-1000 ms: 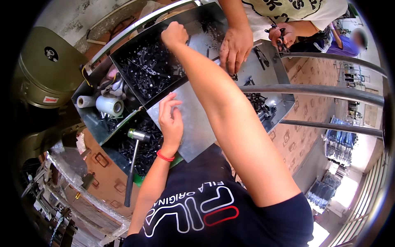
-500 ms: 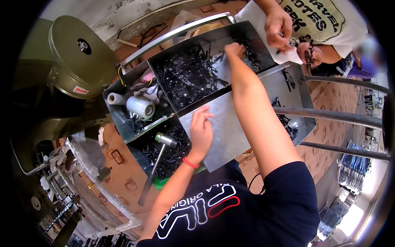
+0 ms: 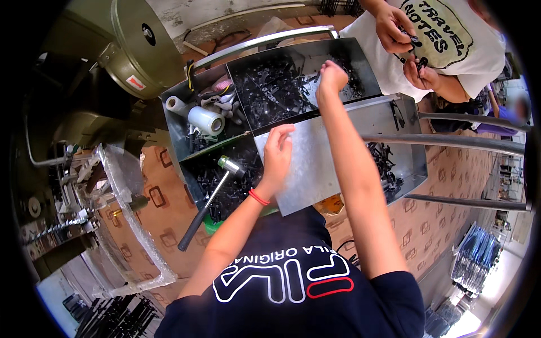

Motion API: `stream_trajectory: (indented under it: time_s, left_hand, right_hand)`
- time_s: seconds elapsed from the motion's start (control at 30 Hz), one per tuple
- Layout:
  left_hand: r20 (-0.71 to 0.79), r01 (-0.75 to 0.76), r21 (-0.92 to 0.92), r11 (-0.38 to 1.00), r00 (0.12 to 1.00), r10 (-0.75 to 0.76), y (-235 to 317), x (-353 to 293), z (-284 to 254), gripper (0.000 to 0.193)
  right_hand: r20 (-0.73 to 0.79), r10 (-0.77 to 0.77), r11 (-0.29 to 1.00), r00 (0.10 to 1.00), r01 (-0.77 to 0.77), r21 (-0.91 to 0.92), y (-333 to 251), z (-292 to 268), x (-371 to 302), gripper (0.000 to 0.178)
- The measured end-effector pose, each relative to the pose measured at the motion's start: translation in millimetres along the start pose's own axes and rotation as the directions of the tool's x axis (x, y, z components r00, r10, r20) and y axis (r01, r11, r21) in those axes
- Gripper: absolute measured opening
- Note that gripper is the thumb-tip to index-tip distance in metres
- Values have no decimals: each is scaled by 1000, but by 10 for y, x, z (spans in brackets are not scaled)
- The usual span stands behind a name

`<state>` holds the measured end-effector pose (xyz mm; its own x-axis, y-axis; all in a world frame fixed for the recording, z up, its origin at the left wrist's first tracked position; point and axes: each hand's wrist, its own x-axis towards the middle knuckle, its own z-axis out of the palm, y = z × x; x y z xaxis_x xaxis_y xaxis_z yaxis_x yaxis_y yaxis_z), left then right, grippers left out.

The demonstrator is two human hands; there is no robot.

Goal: The person picks small black metal hardware pieces from a tray and assembles them by hand, inserting pins or fasteners into brackets. The assembled units are placed into a separate metal bin on the workstation. The process is repetitive and performed one at a time.

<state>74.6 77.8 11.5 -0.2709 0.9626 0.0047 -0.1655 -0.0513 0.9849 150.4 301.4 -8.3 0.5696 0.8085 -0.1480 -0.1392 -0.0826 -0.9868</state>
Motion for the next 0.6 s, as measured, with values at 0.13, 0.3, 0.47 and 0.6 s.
stream_trajectory:
  time_s: [0.13, 0.3, 0.47, 0.6]
  left_hand:
    - [-33, 131, -264, 956, 989, -145, 269, 135, -128, 36]
    - [201, 370, -486, 792, 929, -311, 764, 138, -235, 41]
    - [296, 442, -541, 716, 896, -330, 1005, 4, -252, 40]
    - [263, 417, -519, 746, 909, -325, 982, -25, -249, 39]
  right_hand:
    - [578, 150, 951, 802, -277, 136, -685, -782, -1247, 33]
    - [744, 71, 942, 665, -289, 169, -927, -1455, -1844, 23]
    - [837, -121, 990, 534, 132, 59, -993, -1725, -1887, 27]
    - [829, -94, 995, 551, 35, 89, -944, -1720, -1901, 24]
